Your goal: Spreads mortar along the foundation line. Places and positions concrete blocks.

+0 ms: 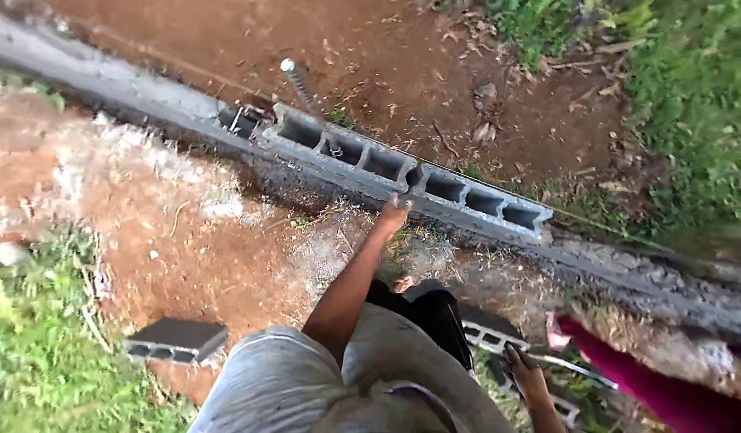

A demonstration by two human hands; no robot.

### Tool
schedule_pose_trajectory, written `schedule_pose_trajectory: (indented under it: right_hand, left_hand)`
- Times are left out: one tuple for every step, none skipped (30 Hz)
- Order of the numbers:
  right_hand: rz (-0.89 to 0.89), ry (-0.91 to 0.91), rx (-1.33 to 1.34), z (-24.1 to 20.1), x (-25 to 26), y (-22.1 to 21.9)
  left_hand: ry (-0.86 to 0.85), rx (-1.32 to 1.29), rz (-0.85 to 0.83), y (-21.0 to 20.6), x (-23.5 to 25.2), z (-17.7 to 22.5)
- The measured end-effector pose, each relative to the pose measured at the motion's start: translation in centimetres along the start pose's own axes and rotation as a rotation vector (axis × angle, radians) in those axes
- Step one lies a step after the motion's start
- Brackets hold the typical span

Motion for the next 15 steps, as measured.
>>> schedule_pose_trajectory:
  right_hand:
    - [0.010,-0.035,0.055,2.0,-1.1,-0.6]
    - [0.028,-0.071,0.116,3.9,-2.2,-1.2]
    - [0.052,-0.107,0.178,5.9,-3.2,-1.7]
    - [0.077,-0.142,0.242,7.9,-4.2,-2.2]
    - [0.097,-0.172,0.313,10.1,-5.0,-2.5]
    - [0.122,-0.190,0.384,12.0,-5.9,-3.0]
    - [0.156,-0.200,0.456,13.7,-6.9,-3.5]
    - [0.189,-0.208,0.530,15.3,-8.0,-4.1]
    - [0.224,-0.214,0.599,17.3,-8.9,-4.8]
    - [0.251,-0.219,0.660,19.4,-9.9,-5.6]
    - [0.270,-0.227,0.723,21.5,-11.0,-6.8]
    - [0.289,-0.236,0.781,23.7,-12.2,-8.1]
    - [0.312,-0.248,0.835,26.0,-13.6,-9.6]
    - [0.333,-0.263,0.888,28.5,-15.0,-11.2]
    - [0.357,-0.284,0.942,31.1,-16.7,-13.2]
  left_hand:
    - [-0.031,-0.003,0.005,0.2,0.9,-0.3]
    - [-0.051,0.011,-0.002,0.4,1.5,-0.4]
    - [-0.058,0.034,-0.012,0.5,1.8,-0.4]
    - [-0.059,0.061,-0.018,0.7,1.9,-0.3]
    - [-0.055,0.082,-0.029,0.8,1.9,-0.1]
    - [-0.051,0.093,-0.036,0.9,1.8,0.1]
    - [-0.045,0.101,-0.039,1.0,1.7,0.4]
    - [-0.040,0.107,-0.034,1.1,1.7,0.5]
    - [-0.034,0.105,-0.026,1.1,1.9,0.4]
    - [-0.036,0.106,-0.018,1.2,2.2,0.2]
    - [-0.043,0.109,-0.012,1.2,2.3,0.2]
    - [-0.052,0.121,-0.012,1.2,2.3,0.3]
    - [-0.060,0.137,-0.018,1.2,2.3,0.5]
    - [-0.065,0.146,-0.029,1.0,2.2,0.6]
    - [-0.068,0.145,-0.042,0.9,2.2,0.7]
Point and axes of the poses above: each hand's wrist, its own x-axis towards the middle knuckle, its own y-axis out of the back of the hand, z = x × y, the point moved 10 cm from there along x, towards the middle knuckle, and after that the axes turned 12 degrees about x, right-handed, at the moved point
